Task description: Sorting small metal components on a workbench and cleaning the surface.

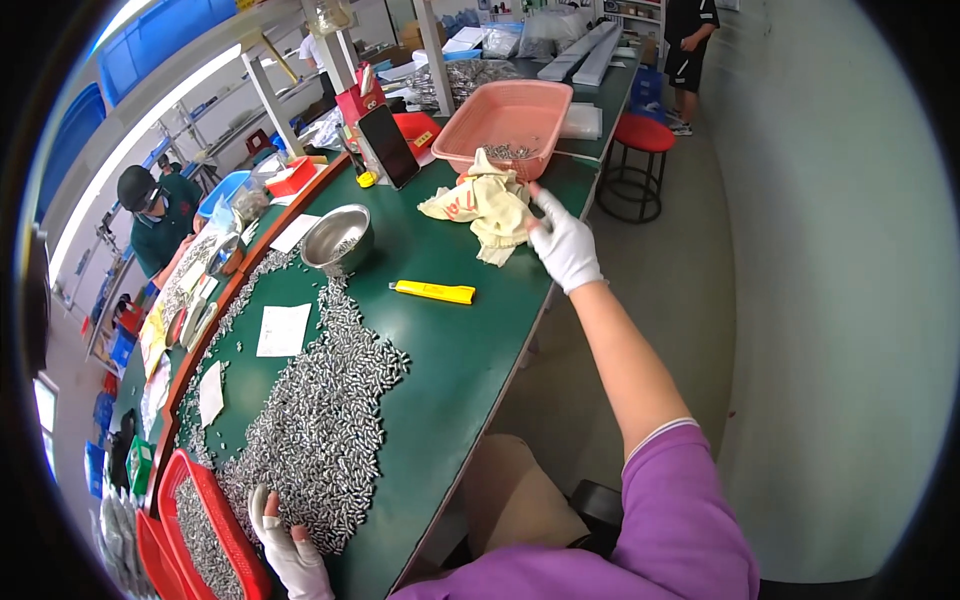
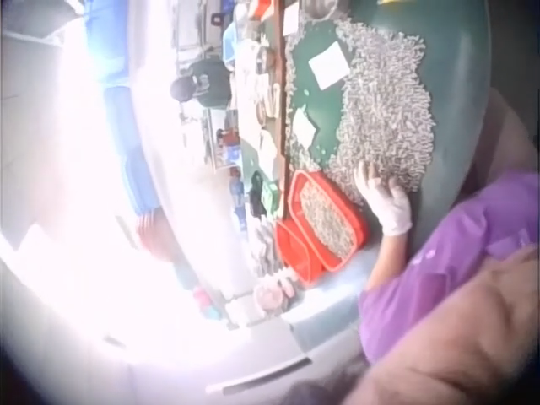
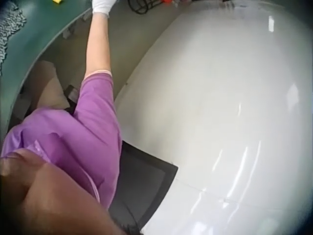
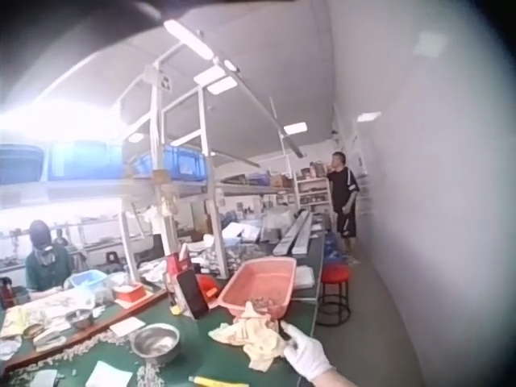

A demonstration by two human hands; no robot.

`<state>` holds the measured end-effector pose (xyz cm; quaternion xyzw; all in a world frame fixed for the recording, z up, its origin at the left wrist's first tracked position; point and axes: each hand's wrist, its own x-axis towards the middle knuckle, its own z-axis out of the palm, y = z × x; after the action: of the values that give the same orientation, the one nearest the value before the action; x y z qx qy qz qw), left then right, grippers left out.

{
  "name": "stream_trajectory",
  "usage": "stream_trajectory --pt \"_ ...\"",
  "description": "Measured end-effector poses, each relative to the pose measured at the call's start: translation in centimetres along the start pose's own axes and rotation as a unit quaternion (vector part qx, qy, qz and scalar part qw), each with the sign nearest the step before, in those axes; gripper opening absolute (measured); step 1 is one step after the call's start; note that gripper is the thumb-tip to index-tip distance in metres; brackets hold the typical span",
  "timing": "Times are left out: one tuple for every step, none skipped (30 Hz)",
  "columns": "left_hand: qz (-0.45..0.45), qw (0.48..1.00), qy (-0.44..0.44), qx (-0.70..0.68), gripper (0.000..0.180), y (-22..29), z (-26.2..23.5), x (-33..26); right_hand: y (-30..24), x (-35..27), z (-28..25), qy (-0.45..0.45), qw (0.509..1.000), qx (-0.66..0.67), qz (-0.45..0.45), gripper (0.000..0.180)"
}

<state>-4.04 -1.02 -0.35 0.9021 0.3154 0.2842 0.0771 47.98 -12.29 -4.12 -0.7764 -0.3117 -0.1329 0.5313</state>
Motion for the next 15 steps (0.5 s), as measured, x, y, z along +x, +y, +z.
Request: stream_trajectory --pt "0.018 0.998 -0.001 0.056 0.041 1.0 -0.5 0.6 0.2 1.6 -0.1 0.016 0.999 -0.044 0.014 0.062" --pt "0.012 1.0 -0.002 0.003 0.042 0.7 -0.2 0.4 0.3 2.7 -0.4 0.002 0.997 -0.002 0.073 0.073" --pt "0.026 0.999 -0.017 0.017 0.046 1.2 -0.8 0.7 -1.0 3.7 -0.1 0.01 0.987 0.063 0.147 0.078" --pt "0.035 0.999 -0.013 -0.01 0.049 1.0 -0.4 0.8 -0.1 5.6 -0.2 0.048 0.989 -0.029 0.139 0.081" --pt "0.034 0.999 -0.022 0.0 0.05 1.1 -0.5 0.8 0.7 7.5 -0.4 0.038 0.98 -0.067 0.186 0.082" --pt "0.028 0.999 -0.021 -0.014 0.051 1.0 -0.6 0.8 1.3 8.9 0.2 0.039 0.977 -0.095 0.189 0.081" --pt "0.025 0.999 -0.023 -0.022 0.051 0.9 -0.6 0.8 0.4 9.9 0.8 0.066 0.966 -0.178 0.174 0.08" --pt "0.02 0.999 -0.026 -0.027 0.052 0.7 -0.6 0.7 1.0 11.2 1.7 0.075 0.963 -0.17 0.196 0.082" --pt "0.011 0.999 -0.031 -0.03 0.053 0.6 -0.8 0.7 0.9 12.0 2.3 0.089 0.956 -0.169 0.225 0.086" --pt "0.01 0.999 -0.036 -0.026 0.052 0.3 -0.7 0.6 1.5 12.7 2.9 0.115 0.958 -0.13 0.23 0.088" --pt "0.006 0.999 -0.038 -0.033 0.052 0.2 -0.7 0.6 2.0 13.3 3.3 0.115 0.952 -0.104 0.265 0.086" --pt "0.006 0.998 -0.042 -0.046 0.051 0.2 -0.6 0.8 3.8 14.4 3.3 0.117 0.952 -0.04 0.282 0.085" --pt "-0.004 0.997 -0.051 -0.05 0.05 0.3 -0.8 0.9 4.5 14.7 3.8 0.113 0.947 0.026 0.299 0.084" --pt "-0.005 0.997 -0.055 -0.047 0.049 0.2 -0.9 1.0 5.2 15.0 3.9 0.138 0.955 -0.037 0.26 0.075" --pt "-0.006 0.998 -0.049 -0.049 0.049 0.3 -1.0 1.0 5.8 15.3 3.8 0.121 0.957 -0.039 0.261 0.069"
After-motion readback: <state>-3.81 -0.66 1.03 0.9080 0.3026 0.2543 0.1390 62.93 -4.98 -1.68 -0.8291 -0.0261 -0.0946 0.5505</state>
